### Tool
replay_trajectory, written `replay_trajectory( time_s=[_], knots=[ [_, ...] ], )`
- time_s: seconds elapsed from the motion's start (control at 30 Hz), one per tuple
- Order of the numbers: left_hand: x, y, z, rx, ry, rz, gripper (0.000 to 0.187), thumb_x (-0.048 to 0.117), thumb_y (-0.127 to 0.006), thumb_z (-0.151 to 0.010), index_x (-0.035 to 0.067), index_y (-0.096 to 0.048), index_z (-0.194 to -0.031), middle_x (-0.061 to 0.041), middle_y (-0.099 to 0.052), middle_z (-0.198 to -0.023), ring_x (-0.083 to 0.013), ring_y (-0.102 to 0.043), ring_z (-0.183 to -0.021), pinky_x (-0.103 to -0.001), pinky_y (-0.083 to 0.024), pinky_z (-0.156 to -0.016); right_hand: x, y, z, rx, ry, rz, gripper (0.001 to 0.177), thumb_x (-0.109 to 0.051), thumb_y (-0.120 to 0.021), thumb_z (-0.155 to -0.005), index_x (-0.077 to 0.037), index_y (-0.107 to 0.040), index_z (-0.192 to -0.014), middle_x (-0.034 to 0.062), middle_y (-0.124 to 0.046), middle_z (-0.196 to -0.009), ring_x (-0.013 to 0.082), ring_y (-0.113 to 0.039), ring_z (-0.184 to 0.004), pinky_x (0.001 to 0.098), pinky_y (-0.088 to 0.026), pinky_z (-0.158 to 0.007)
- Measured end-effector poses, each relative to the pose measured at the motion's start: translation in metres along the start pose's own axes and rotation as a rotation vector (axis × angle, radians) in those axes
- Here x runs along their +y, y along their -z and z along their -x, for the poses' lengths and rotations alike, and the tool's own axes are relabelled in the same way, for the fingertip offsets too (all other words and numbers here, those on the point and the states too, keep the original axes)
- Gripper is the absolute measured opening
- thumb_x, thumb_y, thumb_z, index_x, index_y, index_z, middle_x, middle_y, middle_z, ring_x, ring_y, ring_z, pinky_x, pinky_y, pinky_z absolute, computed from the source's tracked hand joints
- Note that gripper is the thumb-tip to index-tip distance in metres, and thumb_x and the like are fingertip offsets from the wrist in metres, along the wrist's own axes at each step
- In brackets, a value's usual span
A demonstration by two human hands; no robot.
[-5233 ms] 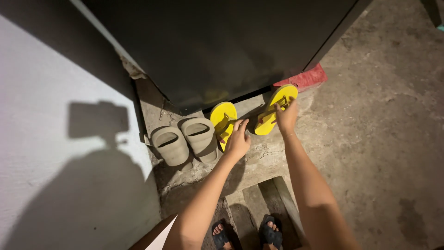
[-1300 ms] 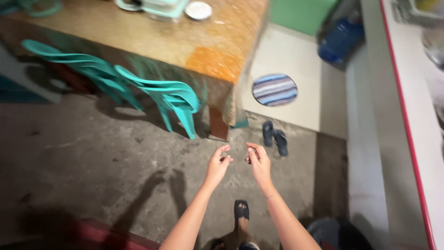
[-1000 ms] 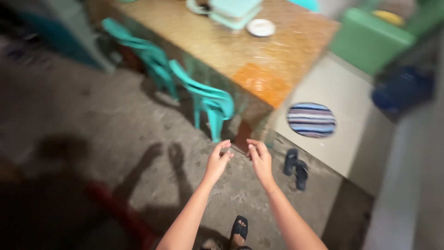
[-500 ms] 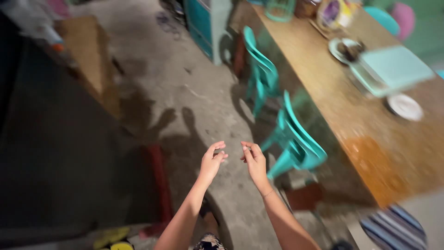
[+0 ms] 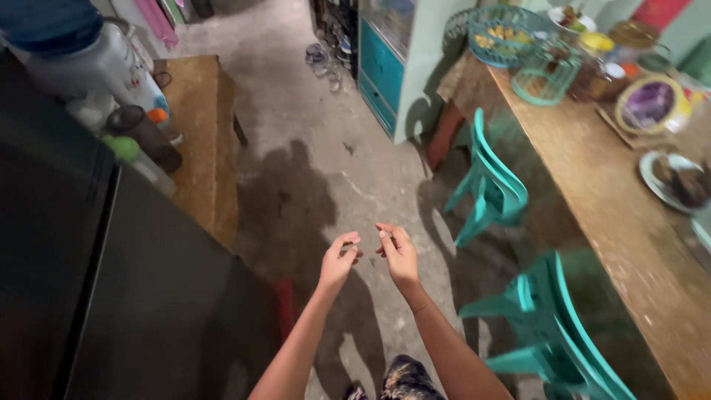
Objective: Organize various footwear by picking them up and placing them onto a shoe rack.
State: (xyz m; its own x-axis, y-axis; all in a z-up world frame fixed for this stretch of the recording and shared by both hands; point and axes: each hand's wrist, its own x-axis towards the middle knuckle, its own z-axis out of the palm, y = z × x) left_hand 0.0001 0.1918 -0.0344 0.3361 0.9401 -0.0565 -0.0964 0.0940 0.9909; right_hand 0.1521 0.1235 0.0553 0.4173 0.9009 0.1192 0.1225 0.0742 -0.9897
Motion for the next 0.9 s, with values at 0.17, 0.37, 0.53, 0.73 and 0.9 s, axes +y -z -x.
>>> replay_trajectory(
  time_s=[0.17,0.37,0.53,0.73,0.9],
  knots=[
    [0.0,0.03,-0.113,0.052,0.09,0.045,0.036,0.006,-0.058,-0.097,0.009,-0.063,-0.132,-0.006,-0.068,-0.127,-0.0168,-0.073,-0.095,-0.03,-0.057,-0.077,0.019,-0.046,-0.116,-0.054,-0.012,-0.036,0.027,-0.021,-0.058,-0.102,-0.007,-0.071,-0.121,0.003,-0.061,-0.107,0.0084,-0.064,-0.073,0.025,-0.052,-0.066],
    [0.026,0.058,-0.298,0.137,0.034,0.044,0.035,0.005,-0.058,-0.097,0.009,-0.064,-0.131,-0.004,-0.069,-0.124,-0.016,-0.072,-0.093,-0.029,-0.056,-0.077,0.037,-0.099,-0.302,-0.141,0.023,-0.054,0.027,-0.02,-0.057,-0.102,-0.005,-0.072,-0.118,0.0045,-0.064,-0.111,0.0088,-0.065,-0.072,0.0251,-0.052,-0.065],
    [0.066,0.071,-0.449,0.178,-0.037,-0.003,0.033,0.005,-0.058,-0.098,0.006,-0.065,-0.13,-0.007,-0.07,-0.119,-0.0159,-0.072,-0.091,-0.029,-0.055,-0.075,0.054,-0.135,-0.471,-0.162,0.182,0.034,0.024,-0.019,-0.059,-0.102,-0.003,-0.072,-0.115,0.0049,-0.07,-0.109,0.0101,-0.064,-0.069,0.0253,-0.051,-0.063],
    [0.073,0.116,-0.574,0.237,-0.063,0.069,0.036,0.004,-0.057,-0.097,0.007,-0.062,-0.133,-0.004,-0.068,-0.127,-0.0149,-0.072,-0.094,-0.029,-0.057,-0.077,0.061,-0.196,-0.61,-0.299,0.126,-0.179,0.026,-0.02,-0.058,-0.101,-0.005,-0.067,-0.119,-0.0022,-0.065,-0.112,0.0076,-0.064,-0.071,0.0241,-0.053,-0.065],
    [0.062,0.175,-0.7,0.261,0.004,0.116,0.035,0.005,-0.057,-0.098,0.007,-0.062,-0.132,-0.006,-0.069,-0.126,-0.0165,-0.072,-0.094,-0.03,-0.058,-0.079,0.069,-0.266,-0.721,-0.289,0.096,-0.092,0.026,-0.02,-0.06,-0.103,-0.005,-0.07,-0.122,-0.0005,-0.061,-0.091,0.0058,-0.06,-0.074,0.0226,-0.05,-0.068]
  ],
)
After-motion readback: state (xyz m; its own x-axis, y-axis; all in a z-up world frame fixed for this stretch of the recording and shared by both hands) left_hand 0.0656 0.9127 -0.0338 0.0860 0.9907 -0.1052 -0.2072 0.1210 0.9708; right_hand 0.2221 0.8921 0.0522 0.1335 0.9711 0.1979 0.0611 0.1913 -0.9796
